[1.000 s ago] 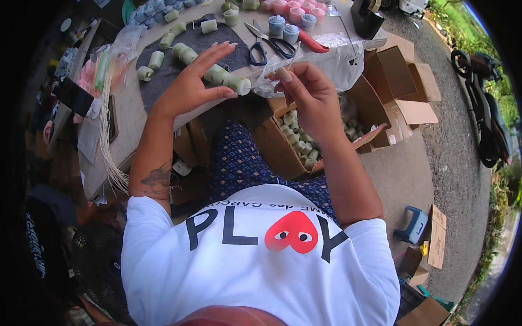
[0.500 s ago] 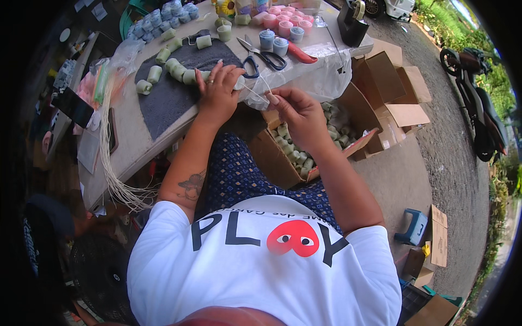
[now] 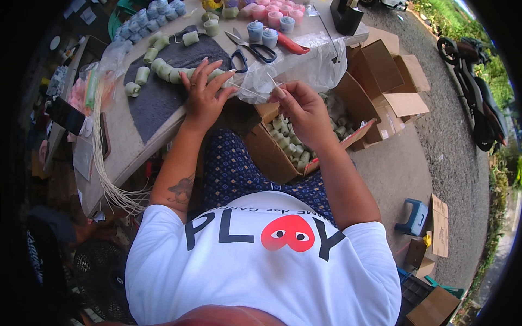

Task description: The person repeatedly picks up small cylindrical candle pieces, inserts a wick, and trims the excess with scissors. The finished pieces are placed on a table alongside other similar items.

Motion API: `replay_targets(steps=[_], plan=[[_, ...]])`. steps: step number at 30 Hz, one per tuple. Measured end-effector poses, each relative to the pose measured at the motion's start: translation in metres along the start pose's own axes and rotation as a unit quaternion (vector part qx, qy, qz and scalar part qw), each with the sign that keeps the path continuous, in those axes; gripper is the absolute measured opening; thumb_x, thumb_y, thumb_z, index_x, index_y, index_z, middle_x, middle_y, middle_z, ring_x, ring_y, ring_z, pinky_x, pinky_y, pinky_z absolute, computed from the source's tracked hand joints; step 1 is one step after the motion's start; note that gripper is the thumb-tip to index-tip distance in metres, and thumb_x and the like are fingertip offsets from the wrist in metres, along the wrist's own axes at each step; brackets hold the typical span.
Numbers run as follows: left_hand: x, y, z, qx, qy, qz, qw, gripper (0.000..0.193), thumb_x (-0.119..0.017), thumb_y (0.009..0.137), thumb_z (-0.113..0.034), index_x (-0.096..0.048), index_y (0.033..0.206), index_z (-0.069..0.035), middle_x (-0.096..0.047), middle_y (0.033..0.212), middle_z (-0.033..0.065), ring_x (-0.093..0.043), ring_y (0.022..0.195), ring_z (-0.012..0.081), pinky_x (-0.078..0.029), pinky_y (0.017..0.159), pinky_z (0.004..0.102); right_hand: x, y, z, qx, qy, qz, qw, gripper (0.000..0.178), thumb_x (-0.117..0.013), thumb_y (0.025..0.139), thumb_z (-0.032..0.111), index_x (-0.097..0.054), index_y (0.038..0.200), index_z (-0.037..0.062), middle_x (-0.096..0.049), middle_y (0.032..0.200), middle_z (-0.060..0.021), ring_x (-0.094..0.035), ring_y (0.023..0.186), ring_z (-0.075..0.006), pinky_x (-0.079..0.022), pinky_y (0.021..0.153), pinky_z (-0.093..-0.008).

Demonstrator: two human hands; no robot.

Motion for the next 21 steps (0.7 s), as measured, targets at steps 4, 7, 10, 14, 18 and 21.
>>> replay_targets(steps=[4,7,10,14,18,21], plan=[[0.004,0.0,-0.004,-0.035,-0.024,-0.036,0.998,0.024,-0.078,0.07,-0.017,-0.069,0.092,-0.023,-0.059,0.116,-0.0022,-0.045,0.124,0.0244,-0.006,0.111,0.055,0.0,0.001,-0.001,-0.008,0.012,-0.009,1.0,0.021,-0.056,0.095,0.023,-0.06,0.098,0.0026,-0.064,0.086,-0.0004,-0.051,0.068,-0.0046,-0.042,0.062,-0.0203],[0.012,-0.005,-0.009,-0.054,-0.036,-0.064,0.996,0.019,-0.078,0.069,-0.011,-0.069,0.084,-0.02,-0.062,0.104,-0.0005,-0.05,0.116,0.0249,-0.019,0.108,0.0538,0.0,0.002,-0.002,-0.005,0.019,-0.008,1.0,0.021,-0.056,0.095,0.023,-0.06,0.099,0.0025,-0.064,0.086,-0.0007,-0.051,0.068,-0.0048,-0.043,0.062,-0.0204],[0.043,-0.018,-0.029,-0.066,-0.118,-0.086,0.987,0.019,-0.077,0.068,-0.005,-0.067,0.081,-0.016,-0.06,0.092,0.0011,-0.055,0.103,0.0249,-0.036,0.099,0.0472,0.003,0.004,-0.001,-0.002,-0.002,-0.014,1.0,0.022,-0.057,0.095,0.024,-0.06,0.099,0.0026,-0.065,0.086,-0.001,-0.052,0.068,-0.0049,-0.043,0.062,-0.0203],[0.027,-0.088,-0.071,-0.105,-0.295,0.187,0.931,0.011,-0.073,0.069,-0.005,-0.065,0.076,-0.008,-0.057,0.084,0.0065,-0.059,0.09,0.0246,-0.045,0.083,0.0372,0.001,0.007,0.0,0.001,0.009,0.0,1.0,0.022,-0.057,0.095,0.024,-0.06,0.099,0.0032,-0.066,0.087,-0.0016,-0.053,0.068,-0.0051,-0.043,0.062,-0.0201],[-0.009,-0.127,-0.068,-0.024,-0.343,0.361,0.867,0.01,-0.073,0.072,-0.013,-0.066,0.077,-0.008,-0.059,0.082,0.0085,-0.06,0.089,0.0262,-0.046,0.081,0.0381,0.0,0.011,0.001,0.001,0.012,-0.001,1.0,0.019,-0.055,0.096,0.021,-0.059,0.098,0.0026,-0.066,0.087,-0.0033,-0.053,0.068,-0.0062,-0.043,0.062,-0.0208],[-0.024,-0.131,-0.073,0.021,-0.308,0.462,0.831,0.012,-0.071,0.077,-0.018,-0.068,0.081,-0.007,-0.061,0.081,0.0101,-0.059,0.084,0.0282,-0.045,0.079,0.04,-0.004,0.01,0.004,0.001,0.01,0.005,1.0,0.018,-0.054,0.096,0.019,-0.059,0.098,0.0023,-0.066,0.088,-0.0039,-0.053,0.068,-0.0063,-0.043,0.062,-0.0211]])
Point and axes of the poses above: each hand's wrist, its own y-axis towards the middle knuckle, its own x-axis out of the back of the hand, z = x × y, the point moved 2 cm from there along y, towards the middle knuckle
